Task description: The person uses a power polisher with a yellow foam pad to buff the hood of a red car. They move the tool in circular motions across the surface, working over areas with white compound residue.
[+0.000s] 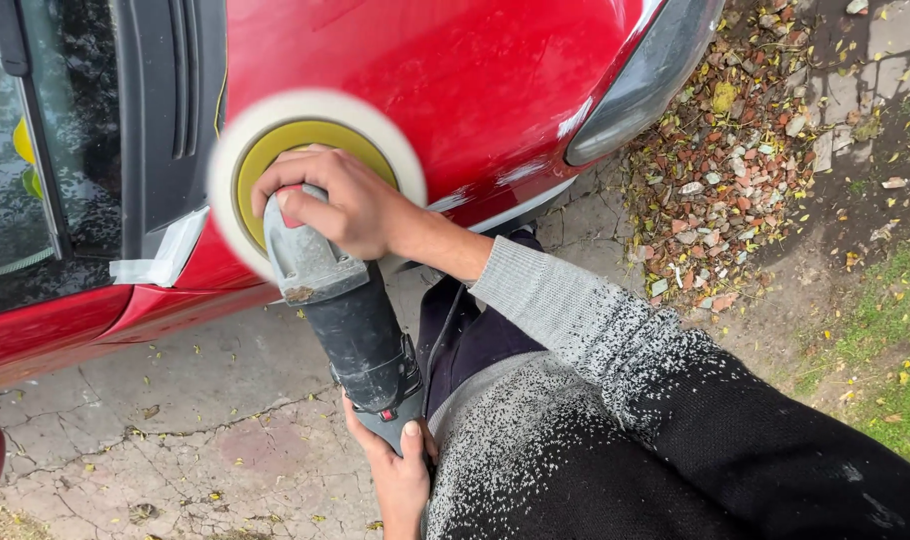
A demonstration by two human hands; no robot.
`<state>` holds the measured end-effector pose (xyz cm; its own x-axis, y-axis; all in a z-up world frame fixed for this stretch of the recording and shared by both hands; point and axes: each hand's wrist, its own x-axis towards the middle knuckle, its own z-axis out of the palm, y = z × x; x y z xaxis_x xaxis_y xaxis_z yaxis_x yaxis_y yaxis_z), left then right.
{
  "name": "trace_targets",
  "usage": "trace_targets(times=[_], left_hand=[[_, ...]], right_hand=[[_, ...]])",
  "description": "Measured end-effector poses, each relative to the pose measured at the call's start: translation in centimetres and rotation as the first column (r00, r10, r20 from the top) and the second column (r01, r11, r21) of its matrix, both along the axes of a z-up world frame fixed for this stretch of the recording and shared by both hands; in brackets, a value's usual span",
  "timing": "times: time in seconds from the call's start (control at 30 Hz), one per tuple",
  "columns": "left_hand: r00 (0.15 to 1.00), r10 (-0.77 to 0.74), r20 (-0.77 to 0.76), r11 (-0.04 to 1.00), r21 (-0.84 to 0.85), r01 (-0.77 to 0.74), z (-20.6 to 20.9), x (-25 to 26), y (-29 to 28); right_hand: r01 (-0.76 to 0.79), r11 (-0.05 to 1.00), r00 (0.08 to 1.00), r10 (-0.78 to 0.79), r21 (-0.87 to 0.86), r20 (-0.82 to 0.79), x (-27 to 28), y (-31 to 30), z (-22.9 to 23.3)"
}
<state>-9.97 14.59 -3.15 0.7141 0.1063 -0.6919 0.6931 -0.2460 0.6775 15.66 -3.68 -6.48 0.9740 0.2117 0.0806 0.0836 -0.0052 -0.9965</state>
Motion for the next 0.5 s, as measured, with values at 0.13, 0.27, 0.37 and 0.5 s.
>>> trace_targets(times=[0.13, 0.27, 0.37, 0.5], left_hand=[[0.997, -0.006, -0.079, 0.999, 0.052, 0.010, -0.3, -0.5, -0.2], [0.978, -0.186, 0.093, 0.977, 0.127, 0.173, -1.8, -1.2, -1.3], [0.951, -0.273, 0.144, 0.959, 0.119, 0.257, -2.1, -1.3, -3.6], [0.943, -0.322, 0.077, 0.942, 0.124, 0.312, -2.1, -0.4, -7.7]], right_hand=[[-0.021, 1.000, 1.000, 0.021, 0.008, 0.006, -0.4, -1.1, -0.1], [0.041, 0.997, 0.998, -0.044, 0.069, 0.040, -2.0, -5.1, -1.0], [0.058, 0.996, 0.998, -0.060, 0.068, 0.021, -3.1, -9.3, -1.0], [0.126, 0.988, 0.992, -0.127, 0.089, 0.013, -4.5, -14.7, -2.3]])
